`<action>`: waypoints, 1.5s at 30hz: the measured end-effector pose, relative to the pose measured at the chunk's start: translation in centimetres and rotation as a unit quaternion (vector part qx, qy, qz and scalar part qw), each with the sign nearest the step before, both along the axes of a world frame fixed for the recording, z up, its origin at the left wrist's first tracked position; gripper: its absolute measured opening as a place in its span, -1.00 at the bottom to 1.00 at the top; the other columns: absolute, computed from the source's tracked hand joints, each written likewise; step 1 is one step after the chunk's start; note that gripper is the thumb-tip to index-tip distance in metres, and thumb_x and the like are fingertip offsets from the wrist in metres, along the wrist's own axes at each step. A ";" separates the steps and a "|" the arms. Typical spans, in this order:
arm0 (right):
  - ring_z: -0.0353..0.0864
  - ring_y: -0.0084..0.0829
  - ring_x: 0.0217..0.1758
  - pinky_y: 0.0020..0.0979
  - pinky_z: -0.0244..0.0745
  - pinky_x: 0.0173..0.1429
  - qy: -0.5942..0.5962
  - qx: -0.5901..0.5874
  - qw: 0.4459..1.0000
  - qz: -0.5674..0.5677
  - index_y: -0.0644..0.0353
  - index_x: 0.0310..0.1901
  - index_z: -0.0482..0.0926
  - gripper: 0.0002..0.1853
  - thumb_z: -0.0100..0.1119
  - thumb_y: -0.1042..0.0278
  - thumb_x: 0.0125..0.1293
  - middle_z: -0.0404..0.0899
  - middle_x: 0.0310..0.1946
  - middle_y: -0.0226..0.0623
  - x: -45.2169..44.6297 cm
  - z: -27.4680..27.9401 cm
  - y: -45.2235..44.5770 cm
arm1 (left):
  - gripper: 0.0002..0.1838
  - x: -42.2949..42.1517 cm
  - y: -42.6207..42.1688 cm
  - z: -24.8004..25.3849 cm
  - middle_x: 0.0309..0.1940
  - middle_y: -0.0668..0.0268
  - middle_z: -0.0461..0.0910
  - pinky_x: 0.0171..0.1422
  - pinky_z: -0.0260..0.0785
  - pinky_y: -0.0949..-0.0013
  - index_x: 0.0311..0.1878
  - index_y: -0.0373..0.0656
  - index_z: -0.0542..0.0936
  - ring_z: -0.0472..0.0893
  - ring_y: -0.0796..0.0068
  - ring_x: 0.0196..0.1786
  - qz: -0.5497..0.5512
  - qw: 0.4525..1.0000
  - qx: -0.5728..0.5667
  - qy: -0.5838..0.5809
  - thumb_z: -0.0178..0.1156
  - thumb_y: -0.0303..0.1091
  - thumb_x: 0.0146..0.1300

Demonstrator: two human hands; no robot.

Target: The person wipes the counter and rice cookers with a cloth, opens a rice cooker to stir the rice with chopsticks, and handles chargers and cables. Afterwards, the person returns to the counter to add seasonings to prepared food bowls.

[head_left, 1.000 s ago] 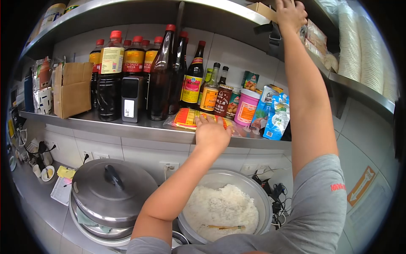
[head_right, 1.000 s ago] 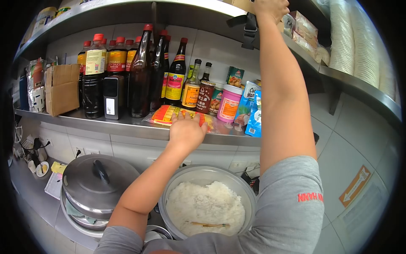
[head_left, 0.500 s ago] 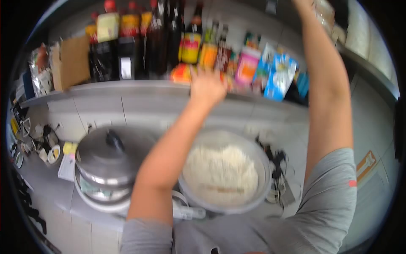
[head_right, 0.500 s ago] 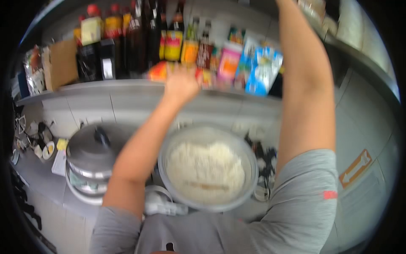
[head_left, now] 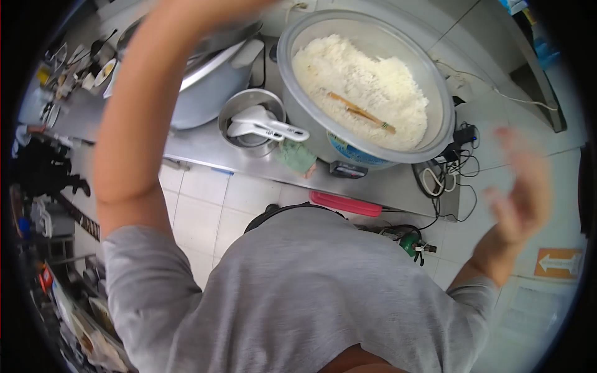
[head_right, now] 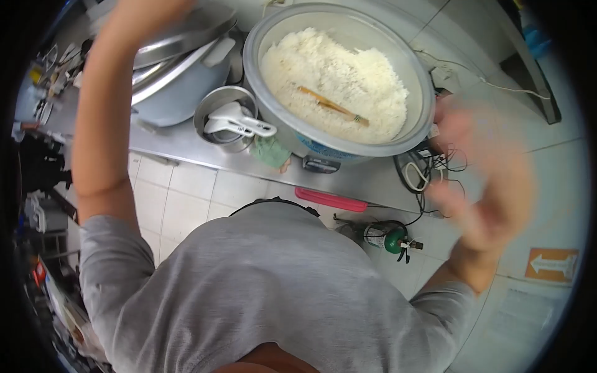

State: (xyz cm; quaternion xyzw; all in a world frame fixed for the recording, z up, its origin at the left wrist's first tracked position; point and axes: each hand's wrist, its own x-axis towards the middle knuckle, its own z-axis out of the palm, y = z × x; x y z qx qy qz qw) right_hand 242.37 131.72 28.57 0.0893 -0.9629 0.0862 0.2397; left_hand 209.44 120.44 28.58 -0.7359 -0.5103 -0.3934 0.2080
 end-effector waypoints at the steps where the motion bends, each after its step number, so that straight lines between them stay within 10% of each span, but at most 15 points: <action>1: 0.61 -0.04 -0.11 -0.12 0.46 0.05 -0.042 -0.131 0.991 0.006 0.39 0.02 0.53 -0.50 0.31 0.33 0.02 0.60 -0.12 0.04 0.7 -4.0 -0.5 | -0.52 1.3 -3.0 -2.5 0.04 0.04 0.56 0.29 0.27 0.14 0.09 -0.22 0.53 0.52 0.14 0.16 0.012 0.998 -0.049 -0.039 0.15 -0.05 0.25; 4: 0.62 -0.44 -0.14 -0.44 0.49 -0.02 -0.148 -0.587 0.796 -0.017 0.30 0.03 0.56 -0.62 0.27 0.46 0.14 0.64 -0.18 -0.20 1.2 -16.8 -1.1 | -0.63 3.1 -7.7 -12.9 0.01 0.27 0.61 0.25 0.30 0.33 0.11 -0.22 0.55 0.52 0.40 0.12 0.058 0.963 -0.145 -0.220 0.20 -0.29 0.28; 6: 0.60 -0.50 -0.14 -0.47 0.49 -0.01 -0.200 -0.659 0.720 -0.083 0.28 0.05 0.54 -0.63 0.26 0.46 0.17 0.63 -0.15 -0.26 0.2 -25.3 -2.2 | -0.67 3.8 -10.3 -22.0 -0.09 0.25 0.65 0.10 0.36 0.45 0.04 -0.26 0.58 0.55 0.56 -0.01 0.164 0.849 -0.209 -0.457 0.16 -0.26 0.32; 8: 0.59 -0.53 -0.14 -0.48 0.48 0.01 -0.251 -0.586 0.758 -0.139 0.23 0.05 0.55 -0.63 0.28 0.41 0.18 0.63 -0.15 -0.31 -0.6 -31.6 -4.0 | -0.72 6.1 -13.4 -28.7 -0.13 0.25 0.64 0.05 0.36 0.49 0.00 -0.31 0.59 0.55 0.58 -0.09 0.249 0.760 -0.209 -0.563 0.12 -0.33 0.36; 12: 0.58 -0.52 -0.14 -0.46 0.49 -0.01 -0.192 -0.564 0.803 -0.025 0.21 0.02 0.57 -0.66 0.27 0.40 0.19 0.64 -0.16 -0.32 -2.7 -26.8 -6.2 | -0.74 9.9 -16.6 -29.0 -0.14 0.20 0.65 0.09 0.37 0.47 0.04 -0.30 0.55 0.59 0.51 -0.04 0.165 0.692 -0.297 -0.637 0.12 -0.42 0.33; 18: 0.61 -0.34 -0.11 -0.40 0.49 0.00 -0.052 -0.270 0.933 -0.234 0.26 -0.02 0.59 -0.66 0.25 0.38 0.15 0.64 -0.17 -0.10 -10.5 -16.5 4.0 | -0.73 5.4 -17.7 -25.9 -0.14 0.19 0.65 0.11 0.38 0.46 0.07 -0.31 0.53 0.60 0.48 -0.02 0.150 0.751 -0.263 -0.587 0.11 -0.44 0.34; 25: 0.61 -0.12 -0.23 -0.23 0.49 -0.10 -0.447 -0.017 0.842 -0.301 0.30 -0.28 0.63 -0.74 0.31 0.34 -0.01 0.63 -0.27 -0.01 -18.0 -24.9 13.8 | -0.72 -1.3 -13.0 -25.3 -0.10 0.16 0.64 0.13 0.37 0.44 0.06 -0.34 0.52 0.59 0.49 -0.01 0.044 0.801 -0.263 -0.536 0.09 -0.42 0.35; 29: 0.62 -0.10 -0.26 -0.18 0.50 -0.16 -0.307 -0.097 0.884 -0.338 0.22 -0.29 0.64 -0.82 0.22 0.37 0.06 0.63 -0.32 -0.08 -17.4 -19.9 16.1 | -0.53 -4.0 -4.4 -24.4 0.09 0.01 0.51 0.21 0.33 0.34 0.19 -0.38 0.41 0.49 0.32 0.18 0.051 0.821 -0.201 -0.533 0.14 -0.27 0.32; 33: 0.64 -0.18 -0.14 -0.19 0.52 -0.12 -0.269 0.058 0.813 -0.513 0.14 -0.25 0.67 -0.79 0.03 0.33 0.21 0.66 -0.24 -0.19 -21.6 -20.4 24.6 | -0.27 -3.7 7.3 -24.6 0.27 -0.19 0.27 0.43 0.06 0.22 0.35 -0.50 0.13 0.27 0.01 0.37 0.180 0.853 -0.171 -0.459 0.12 -0.17 0.29; 45: 0.62 -0.16 -0.38 -0.14 0.55 -0.23 -0.253 0.083 0.949 -0.169 0.14 -0.30 0.65 -0.84 0.06 0.36 0.22 0.61 -0.45 -0.23 -25.9 -24.8 17.5 | -0.39 -5.2 10.4 -25.4 0.30 -0.17 0.24 0.42 0.10 0.22 0.41 -0.38 0.08 0.28 -0.04 0.35 0.266 0.845 -0.175 -0.430 -0.05 -0.40 0.33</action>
